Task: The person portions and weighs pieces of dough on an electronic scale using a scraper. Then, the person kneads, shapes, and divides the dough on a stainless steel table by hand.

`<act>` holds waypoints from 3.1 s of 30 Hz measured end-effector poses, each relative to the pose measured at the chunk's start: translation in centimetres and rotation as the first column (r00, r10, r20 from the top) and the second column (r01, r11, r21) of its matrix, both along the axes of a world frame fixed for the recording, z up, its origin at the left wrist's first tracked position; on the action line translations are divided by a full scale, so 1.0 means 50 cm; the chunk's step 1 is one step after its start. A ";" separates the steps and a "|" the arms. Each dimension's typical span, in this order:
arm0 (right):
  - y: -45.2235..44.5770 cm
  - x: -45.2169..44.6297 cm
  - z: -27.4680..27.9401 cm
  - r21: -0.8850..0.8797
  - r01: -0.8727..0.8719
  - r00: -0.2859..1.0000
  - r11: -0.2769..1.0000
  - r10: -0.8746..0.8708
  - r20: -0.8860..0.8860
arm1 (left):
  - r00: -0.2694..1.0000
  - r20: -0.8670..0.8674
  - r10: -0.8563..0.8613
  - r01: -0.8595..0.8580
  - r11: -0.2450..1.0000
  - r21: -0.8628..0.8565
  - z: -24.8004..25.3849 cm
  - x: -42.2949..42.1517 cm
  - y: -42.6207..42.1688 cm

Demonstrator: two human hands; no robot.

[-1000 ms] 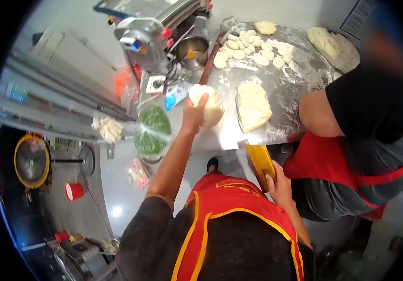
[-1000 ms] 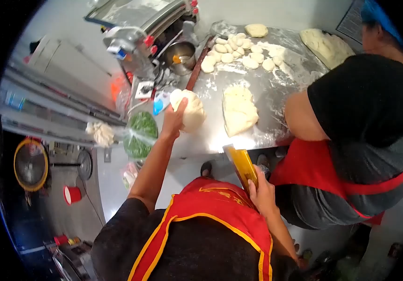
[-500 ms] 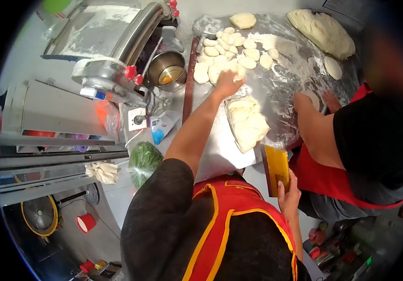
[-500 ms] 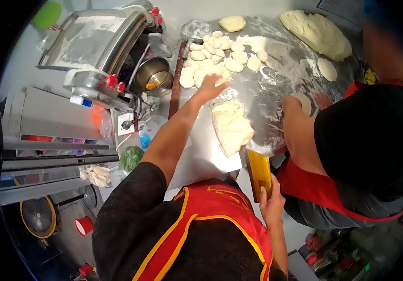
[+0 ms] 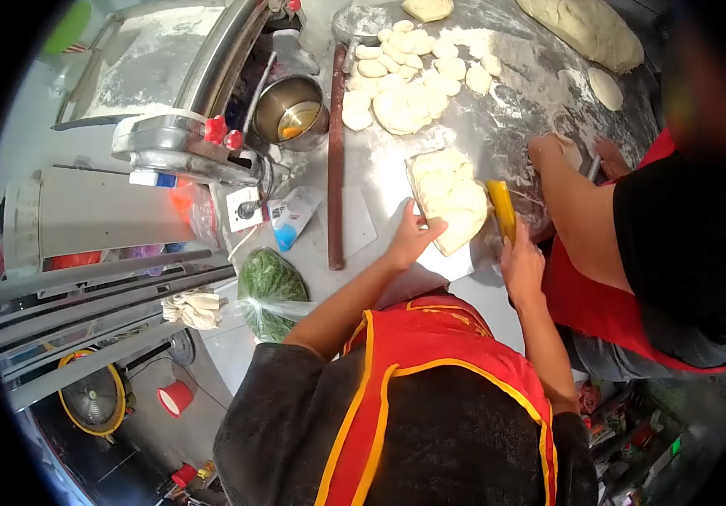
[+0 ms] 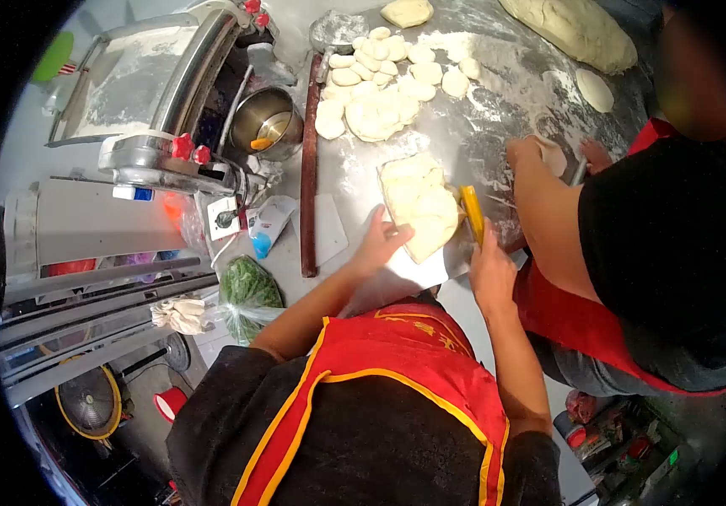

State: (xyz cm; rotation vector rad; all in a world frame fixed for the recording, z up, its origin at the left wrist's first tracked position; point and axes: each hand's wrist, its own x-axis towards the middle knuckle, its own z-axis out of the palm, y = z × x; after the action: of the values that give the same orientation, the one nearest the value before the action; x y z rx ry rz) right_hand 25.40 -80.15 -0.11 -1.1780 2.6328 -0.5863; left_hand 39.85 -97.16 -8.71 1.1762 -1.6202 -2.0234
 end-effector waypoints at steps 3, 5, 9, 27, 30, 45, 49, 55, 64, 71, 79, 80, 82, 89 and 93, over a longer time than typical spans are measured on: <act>0.005 0.024 0.005 -0.092 -0.107 0.992 0.990 0.100 -0.071 | 0.949 -0.294 0.112 -0.113 0.994 0.013 -0.003 -0.048 0.012; 0.021 0.048 0.045 -0.067 -0.105 0.990 0.992 0.110 0.085 | 0.954 -0.294 0.052 -0.041 0.998 0.043 0.026 -0.052 -0.026; 0.057 0.097 0.059 -0.208 -0.196 0.958 0.958 0.232 0.167 | 0.935 0.070 -0.347 0.351 0.884 -0.307 0.015 -0.028 -0.174; -0.160 0.087 0.066 -0.154 -0.344 0.917 0.926 0.366 0.159 | 0.872 -0.130 0.471 -0.470 0.882 0.041 -0.005 0.030 -0.043; -0.159 0.083 0.055 -0.177 -0.380 0.902 0.908 0.406 0.147 | 0.883 0.269 0.385 -0.338 0.919 -0.205 -0.008 0.007 -0.045; -0.206 0.104 0.018 -0.159 -0.401 0.898 0.902 0.422 0.127 | 0.871 0.387 0.302 -0.164 0.922 -0.350 -0.001 0.044 -0.060; -0.205 0.102 0.044 -0.015 -0.342 0.901 0.940 0.332 0.279 | 0.877 0.372 0.305 -0.160 0.914 -0.372 -0.025 0.050 -0.062; -0.219 0.103 0.056 0.028 -0.351 0.899 0.936 0.328 0.291 | 0.900 0.313 0.304 -0.165 0.901 -0.401 -0.023 0.060 -0.062; -0.302 0.118 -0.017 0.028 -0.378 0.913 0.925 0.367 0.180 | 0.883 0.371 0.287 -0.153 0.924 -0.351 -0.027 0.055 -0.078; -0.316 0.105 -0.016 0.006 -0.314 0.919 0.949 0.302 0.252 | 0.924 0.026 0.383 -0.366 0.899 -0.239 -0.015 0.089 -0.072; -0.020 0.148 0.131 -0.255 -0.302 0.925 0.918 0.347 0.155 | 0.838 -0.518 0.169 -0.058 0.973 0.223 0.171 0.292 -0.103; 0.027 0.162 0.140 -0.191 -0.287 0.930 0.939 0.321 0.178 | 0.835 -0.529 0.153 0.003 0.959 0.283 0.165 0.315 -0.106; 0.127 0.191 0.142 -0.114 -0.281 0.942 0.953 0.297 0.158 | 0.850 -0.446 0.280 0.046 0.804 0.593 0.106 0.331 -0.095; 0.466 0.302 0.113 0.229 0.115 0.934 0.967 -0.184 0.306 | 0.791 -0.608 0.069 0.481 0.546 0.686 0.096 0.237 0.132; 0.662 0.352 0.069 0.252 0.339 0.880 0.907 -0.400 0.256 | 0.688 -0.684 -0.241 0.708 0.430 0.560 0.049 0.163 0.282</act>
State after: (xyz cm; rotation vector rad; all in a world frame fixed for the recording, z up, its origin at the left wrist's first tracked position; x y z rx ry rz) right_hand 43.02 -47.07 3.36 -0.4760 2.5796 -0.4990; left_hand 48.00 -83.06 -6.26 0.1481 -0.7573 -3.2998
